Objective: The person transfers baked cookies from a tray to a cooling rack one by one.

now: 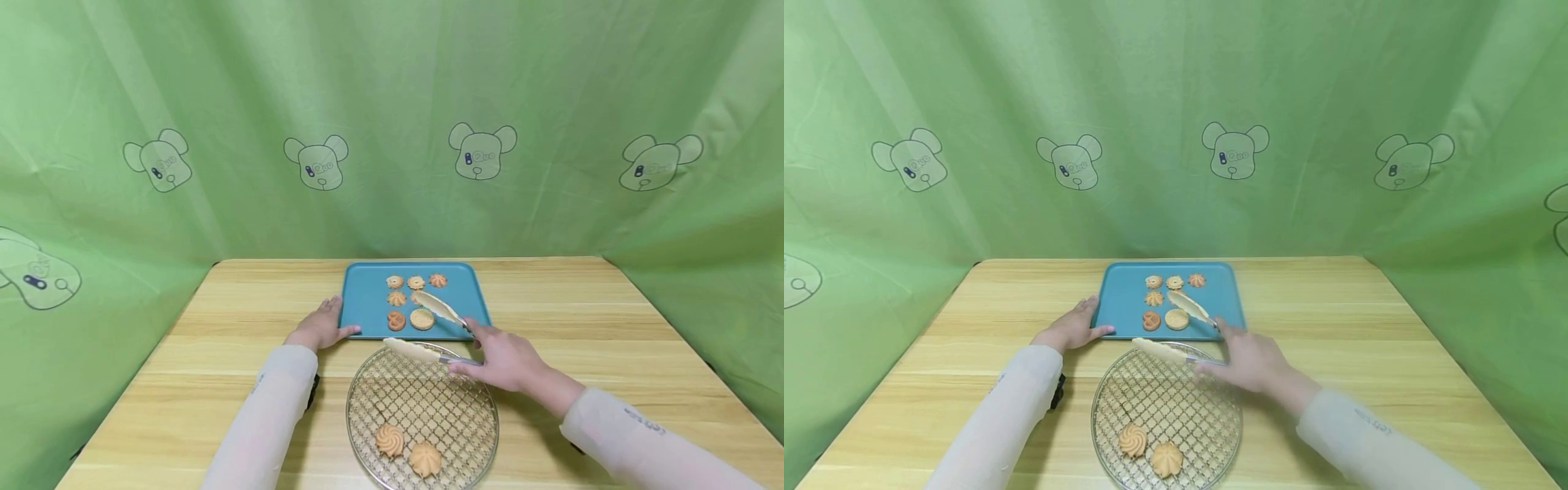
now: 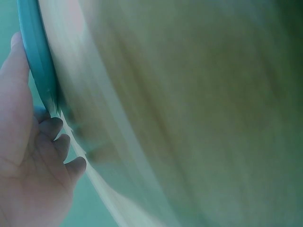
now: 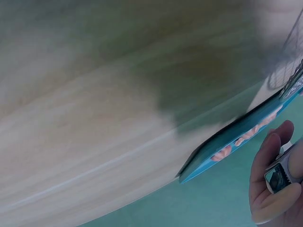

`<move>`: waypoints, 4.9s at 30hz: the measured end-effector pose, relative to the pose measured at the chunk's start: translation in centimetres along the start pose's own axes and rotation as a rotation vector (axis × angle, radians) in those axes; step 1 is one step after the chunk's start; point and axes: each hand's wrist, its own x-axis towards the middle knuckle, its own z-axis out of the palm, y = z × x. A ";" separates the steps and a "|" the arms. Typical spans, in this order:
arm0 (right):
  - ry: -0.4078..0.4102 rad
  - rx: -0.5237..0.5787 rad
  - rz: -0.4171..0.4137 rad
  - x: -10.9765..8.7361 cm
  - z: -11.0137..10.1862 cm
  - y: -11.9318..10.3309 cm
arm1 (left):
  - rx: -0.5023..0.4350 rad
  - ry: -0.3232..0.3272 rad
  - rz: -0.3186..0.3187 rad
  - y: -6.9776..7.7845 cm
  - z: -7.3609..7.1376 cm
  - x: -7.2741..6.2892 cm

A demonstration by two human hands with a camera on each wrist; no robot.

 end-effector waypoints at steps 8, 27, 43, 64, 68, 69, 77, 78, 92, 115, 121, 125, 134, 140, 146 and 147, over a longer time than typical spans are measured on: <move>0.008 -0.027 0.080 1.2 -0.4 1.2 | -0.004 0.003 0.003 0.0 0.1 0.0; -0.019 0.012 0.273 4.5 -0.9 3.1 | -0.010 -0.001 -0.005 0.0 0.0 0.0; -0.088 0.013 0.370 6.4 -1.0 4.4 | -0.001 -0.007 -0.002 0.1 0.0 0.0; -0.161 -0.015 0.431 7.7 -0.6 4.7 | -0.019 -0.005 -0.014 -0.2 0.3 0.1; -0.163 -0.021 0.435 7.9 -0.5 4.5 | -0.020 -0.004 -0.013 -0.2 0.3 0.1; -0.164 -0.025 0.433 7.9 -0.4 4.5 | -0.023 -0.003 -0.013 -0.2 0.3 0.1; -0.169 -0.041 0.426 8.3 0.0 4.5 | -0.022 -0.003 -0.015 -0.2 0.4 0.1; -0.169 -0.041 0.425 8.3 0.0 4.4 | -0.022 -0.004 -0.016 -0.2 0.4 0.2; -0.172 -0.034 0.413 8.2 -0.4 4.1 | -0.020 -0.006 -0.021 -0.3 0.4 0.3; -0.145 -0.002 0.365 6.8 -1.5 4.7 | -0.029 -0.003 -0.022 0.0 0.3 0.1; -0.120 -0.014 0.318 5.9 -1.8 5.5 | -0.028 -0.003 -0.020 -0.1 0.2 0.0; -0.117 -0.004 0.305 5.1 -2.1 6.1 | -0.030 -0.003 -0.019 -0.1 0.1 -0.1; -0.050 -0.025 0.208 3.3 -2.9 7.2 | -0.030 -0.002 -0.015 0.0 0.1 -0.2; -0.017 -0.039 0.171 2.2 -3.0 7.7 | -0.024 -0.005 -0.015 0.0 0.1 -0.1; -0.014 -0.055 0.151 1.0 -3.0 7.3 | -0.025 -0.005 -0.010 0.1 0.1 -0.1; -0.015 -0.056 0.147 0.8 -2.9 7.2 | -0.023 -0.006 -0.010 0.2 0.1 -0.1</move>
